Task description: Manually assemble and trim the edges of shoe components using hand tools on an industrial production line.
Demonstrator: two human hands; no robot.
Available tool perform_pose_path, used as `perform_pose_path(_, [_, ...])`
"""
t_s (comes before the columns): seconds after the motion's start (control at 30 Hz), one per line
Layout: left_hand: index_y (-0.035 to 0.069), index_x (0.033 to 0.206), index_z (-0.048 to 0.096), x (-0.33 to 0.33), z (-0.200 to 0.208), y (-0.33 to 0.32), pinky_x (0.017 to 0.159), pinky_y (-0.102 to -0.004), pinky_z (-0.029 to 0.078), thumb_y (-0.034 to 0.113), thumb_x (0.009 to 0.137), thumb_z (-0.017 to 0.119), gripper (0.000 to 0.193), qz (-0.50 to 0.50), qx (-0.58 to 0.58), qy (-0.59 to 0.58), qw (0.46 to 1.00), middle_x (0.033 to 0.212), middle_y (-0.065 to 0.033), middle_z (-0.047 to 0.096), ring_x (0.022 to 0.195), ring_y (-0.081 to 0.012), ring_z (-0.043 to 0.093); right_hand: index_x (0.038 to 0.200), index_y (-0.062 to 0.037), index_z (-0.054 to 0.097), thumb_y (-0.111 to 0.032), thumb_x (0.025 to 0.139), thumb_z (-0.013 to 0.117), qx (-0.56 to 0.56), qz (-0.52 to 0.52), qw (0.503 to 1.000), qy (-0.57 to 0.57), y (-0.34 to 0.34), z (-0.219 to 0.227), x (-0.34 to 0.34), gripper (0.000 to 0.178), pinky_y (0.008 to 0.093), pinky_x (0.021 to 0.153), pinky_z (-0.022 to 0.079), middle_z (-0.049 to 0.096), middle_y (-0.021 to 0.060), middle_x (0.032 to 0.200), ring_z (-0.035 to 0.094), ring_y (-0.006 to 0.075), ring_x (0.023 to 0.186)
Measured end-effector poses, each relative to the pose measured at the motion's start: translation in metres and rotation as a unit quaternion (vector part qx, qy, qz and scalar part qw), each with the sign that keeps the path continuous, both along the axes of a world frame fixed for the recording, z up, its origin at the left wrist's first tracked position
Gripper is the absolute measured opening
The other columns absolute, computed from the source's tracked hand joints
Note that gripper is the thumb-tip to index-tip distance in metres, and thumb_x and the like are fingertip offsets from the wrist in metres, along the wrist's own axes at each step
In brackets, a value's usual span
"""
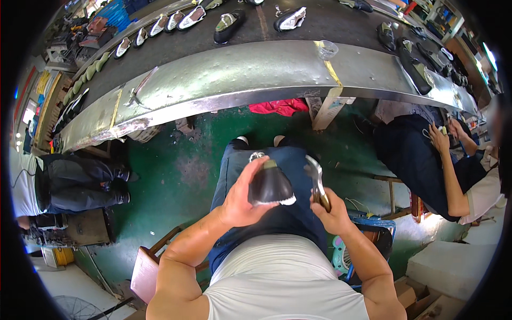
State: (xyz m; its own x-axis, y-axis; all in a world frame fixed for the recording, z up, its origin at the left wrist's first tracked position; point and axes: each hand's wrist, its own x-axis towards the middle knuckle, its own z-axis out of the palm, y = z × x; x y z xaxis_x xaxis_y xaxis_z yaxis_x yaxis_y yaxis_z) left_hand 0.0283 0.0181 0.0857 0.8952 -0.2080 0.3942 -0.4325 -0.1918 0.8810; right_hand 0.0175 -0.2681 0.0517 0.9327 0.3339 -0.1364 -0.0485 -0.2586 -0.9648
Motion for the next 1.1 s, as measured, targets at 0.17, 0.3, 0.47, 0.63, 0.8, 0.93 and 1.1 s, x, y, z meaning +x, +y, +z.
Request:
perform_pose_path(0.17, [-0.002,0.151,0.020,0.001,0.011,-0.005,0.110,-0.0486,0.041,0.006,0.064,0.092,0.113,-0.036,0.101,-0.148,0.983,0.148,-0.0283,0.041,0.131,-0.0450,0.049,0.128,0.0028,0.047,-0.028,0.097,0.063,0.021,0.025,0.999,-0.036,0.021,0.008,0.019,0.046,0.0269,0.076,0.050,0.062,0.0064,0.100,0.058,0.0116,0.084])
perform_pose_path(0.3, [-0.003,0.151,0.021,-0.008,0.006,-0.007,0.110,-0.0478,0.041,0.006,0.064,0.091,0.112,-0.047,0.103,-0.111,0.987,0.147,-0.0292,0.041,0.131,-0.0454,0.048,0.127,0.0027,0.048,-0.029,0.097,0.062,0.074,0.009,0.996,-0.058,0.040,0.020,0.026,0.046,0.0318,0.087,0.050,0.063,0.0090,0.112,0.060,0.0151,0.094])
perform_pose_path(0.47, [-0.005,0.152,0.021,-0.016,-0.010,0.003,0.114,-0.0445,0.037,0.009,0.076,0.085,0.100,-0.036,0.052,0.002,0.998,0.151,-0.0238,0.038,0.137,-0.0359,0.045,0.129,-0.0017,0.052,-0.027,0.095,0.066,-0.105,0.005,0.994,0.002,0.023,0.009,0.017,0.044,0.0339,0.087,0.050,0.066,0.0147,0.105,0.066,0.0263,0.098])
perform_pose_path(0.63, [-0.004,0.151,0.025,-0.004,-0.016,0.005,0.110,-0.0425,0.040,0.008,0.076,0.084,0.097,0.043,0.051,-0.006,0.998,0.148,-0.0226,0.042,0.134,-0.0343,0.048,0.124,-0.0013,0.058,-0.024,0.095,0.066,-0.229,0.129,0.950,-0.168,-0.008,-0.008,-0.023,0.038,0.0356,0.088,0.050,0.065,0.0162,0.106,0.065,0.0296,0.100])
perform_pose_path(0.8, [-0.004,0.151,0.024,0.000,-0.047,-0.008,0.109,-0.0429,0.041,0.008,0.071,0.088,0.103,0.075,0.107,-0.012,0.991,0.146,-0.0221,0.044,0.134,-0.0369,0.048,0.115,-0.0026,0.063,-0.029,0.100,0.061,0.105,0.024,0.988,0.111,0.049,-0.030,-0.014,0.031,0.0365,0.083,0.051,0.065,0.0093,0.105,0.064,0.0235,0.097])
perform_pose_path(0.93, [-0.007,0.152,0.019,-0.005,-0.044,-0.010,0.113,-0.0457,0.036,0.002,0.070,0.085,0.105,0.042,0.209,-0.036,0.976,0.149,-0.0276,0.038,0.138,-0.0452,0.040,0.098,-0.0086,0.062,-0.038,0.101,0.059,0.430,-0.065,0.796,0.421,0.069,-0.019,0.003,0.030,0.0312,0.070,0.048,0.061,0.0021,0.090,0.058,0.0159,0.081])
perform_pose_path(1.1, [-0.010,0.150,0.023,-0.011,-0.038,-0.009,0.107,-0.0510,0.040,-0.006,0.062,0.077,0.103,0.006,0.251,-0.097,0.963,0.146,-0.0290,0.039,0.132,-0.0476,0.044,0.091,-0.0120,0.059,-0.042,0.100,0.059,0.470,-0.054,0.722,0.506,0.061,-0.001,-0.005,0.031,0.0275,0.062,0.042,0.052,-0.0033,0.074,0.051,0.0122,0.069])
